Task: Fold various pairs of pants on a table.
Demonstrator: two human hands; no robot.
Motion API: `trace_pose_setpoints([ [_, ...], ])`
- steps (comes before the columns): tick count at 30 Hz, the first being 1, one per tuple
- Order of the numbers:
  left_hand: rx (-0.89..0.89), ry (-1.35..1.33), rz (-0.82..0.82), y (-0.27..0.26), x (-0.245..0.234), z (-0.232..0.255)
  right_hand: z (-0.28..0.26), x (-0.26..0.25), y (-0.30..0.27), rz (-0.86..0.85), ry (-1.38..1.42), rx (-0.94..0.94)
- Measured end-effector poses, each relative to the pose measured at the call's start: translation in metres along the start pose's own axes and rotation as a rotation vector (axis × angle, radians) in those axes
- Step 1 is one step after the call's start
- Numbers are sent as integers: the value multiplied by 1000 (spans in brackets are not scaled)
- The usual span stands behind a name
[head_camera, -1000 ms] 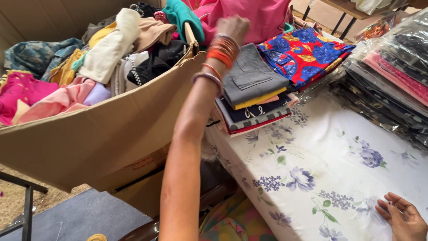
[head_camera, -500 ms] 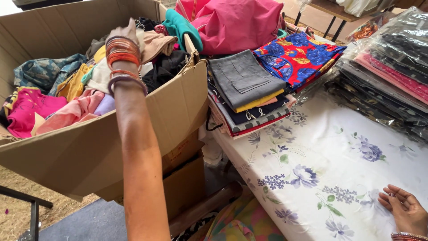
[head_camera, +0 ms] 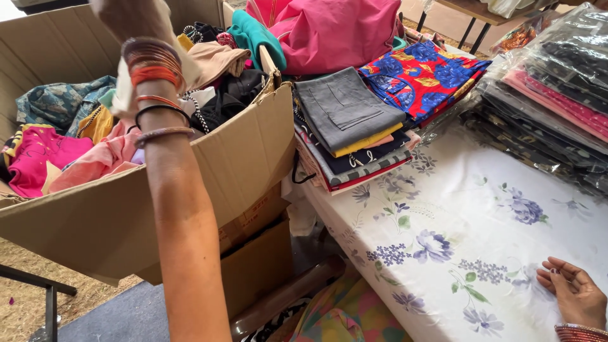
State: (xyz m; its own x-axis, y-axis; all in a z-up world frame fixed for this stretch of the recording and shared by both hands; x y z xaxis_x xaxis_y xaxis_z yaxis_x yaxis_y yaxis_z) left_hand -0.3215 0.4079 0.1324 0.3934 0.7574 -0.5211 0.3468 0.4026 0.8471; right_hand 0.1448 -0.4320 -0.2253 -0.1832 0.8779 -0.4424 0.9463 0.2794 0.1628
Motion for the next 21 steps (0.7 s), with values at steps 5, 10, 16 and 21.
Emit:
trace_pose_setpoints([
  [5, 105, -192, -27, 22, 20, 13, 24, 1, 13, -28, 57, -53],
  [10, 207, -402, -50, 20, 27, 48, 9, 0, 6, -29, 58, -56],
  [16, 350, -662, -78, 15, 0, 98, 3, 0, 4, -20, 20, -7],
  [21, 464, -898, -124, -9, -47, 138, -2, -1, -2, -19, 10, -20],
])
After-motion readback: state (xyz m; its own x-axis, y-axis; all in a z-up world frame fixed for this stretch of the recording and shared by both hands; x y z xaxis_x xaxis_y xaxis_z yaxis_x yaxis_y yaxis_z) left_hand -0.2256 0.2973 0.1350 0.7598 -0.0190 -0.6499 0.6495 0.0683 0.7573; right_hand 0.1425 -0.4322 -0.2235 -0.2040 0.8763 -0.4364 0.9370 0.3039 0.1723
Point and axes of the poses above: each hand's wrist, its own y-axis towards the middle knuckle, its own x-axis out of the palm, z = x × y, the point moved 8 cm from there along y, towards the middle knuckle, and after that the axes turned 3 degrees about -y, right-handed, at the moved point
